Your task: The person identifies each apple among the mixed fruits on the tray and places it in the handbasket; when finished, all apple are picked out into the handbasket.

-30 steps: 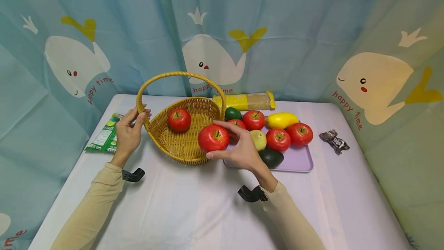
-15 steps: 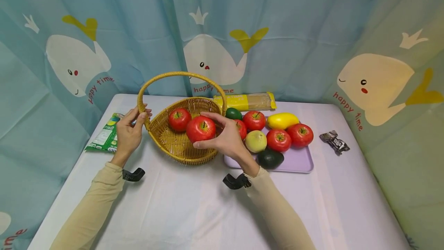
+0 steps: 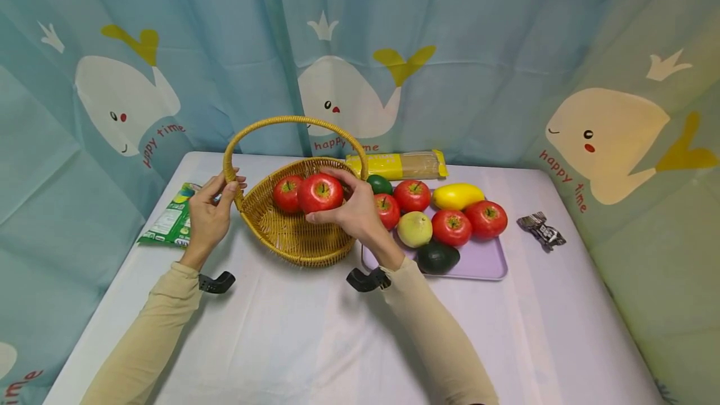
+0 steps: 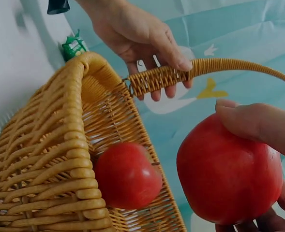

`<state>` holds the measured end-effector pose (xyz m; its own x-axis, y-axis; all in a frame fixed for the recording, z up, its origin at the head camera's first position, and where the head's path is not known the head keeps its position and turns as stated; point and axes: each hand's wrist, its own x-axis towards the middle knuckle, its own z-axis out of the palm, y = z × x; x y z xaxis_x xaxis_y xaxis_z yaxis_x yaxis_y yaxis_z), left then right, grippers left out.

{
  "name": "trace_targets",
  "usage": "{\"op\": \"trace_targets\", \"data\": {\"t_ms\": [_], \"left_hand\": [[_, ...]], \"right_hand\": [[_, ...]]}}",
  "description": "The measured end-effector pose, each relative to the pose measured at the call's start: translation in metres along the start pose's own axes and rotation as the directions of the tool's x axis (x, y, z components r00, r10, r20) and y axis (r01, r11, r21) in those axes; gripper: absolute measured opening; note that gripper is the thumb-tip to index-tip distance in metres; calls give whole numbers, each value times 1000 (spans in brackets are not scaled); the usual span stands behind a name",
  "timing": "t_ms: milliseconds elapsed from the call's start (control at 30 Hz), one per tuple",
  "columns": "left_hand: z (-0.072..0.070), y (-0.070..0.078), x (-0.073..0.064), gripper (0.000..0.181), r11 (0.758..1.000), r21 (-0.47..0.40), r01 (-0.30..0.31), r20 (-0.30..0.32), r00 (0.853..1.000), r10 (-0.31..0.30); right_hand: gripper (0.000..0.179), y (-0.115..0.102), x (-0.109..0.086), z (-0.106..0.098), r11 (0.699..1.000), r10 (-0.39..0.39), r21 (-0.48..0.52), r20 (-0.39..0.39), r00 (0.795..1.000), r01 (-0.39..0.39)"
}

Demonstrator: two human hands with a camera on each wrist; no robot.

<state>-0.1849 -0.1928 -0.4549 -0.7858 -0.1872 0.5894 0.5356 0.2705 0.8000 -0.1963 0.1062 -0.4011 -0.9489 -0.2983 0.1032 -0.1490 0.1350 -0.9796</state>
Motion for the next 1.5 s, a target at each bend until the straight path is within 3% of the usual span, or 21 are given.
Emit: {"op": "trace_targets", "data": {"t_ms": [500, 933, 1267, 1500], "left_hand": [[0, 2, -1, 31, 1000, 4, 4, 2, 1000, -4], [0, 1, 0, 30, 1000, 1, 0, 0, 1000, 0], [1, -1, 0, 30, 1000, 4, 16, 3, 1000, -16], [1, 2, 0, 30, 1000, 11, 5, 0, 1000, -5]], "right_hand": [[91, 3, 27, 13, 997, 53, -52, -67, 996, -57], [88, 12, 46, 13, 986, 96, -135, -39, 995, -101], [89, 19, 55, 9, 956, 118, -272, 22, 993, -108], [84, 12, 60, 11, 918, 174, -359, -11, 985, -166]]}}
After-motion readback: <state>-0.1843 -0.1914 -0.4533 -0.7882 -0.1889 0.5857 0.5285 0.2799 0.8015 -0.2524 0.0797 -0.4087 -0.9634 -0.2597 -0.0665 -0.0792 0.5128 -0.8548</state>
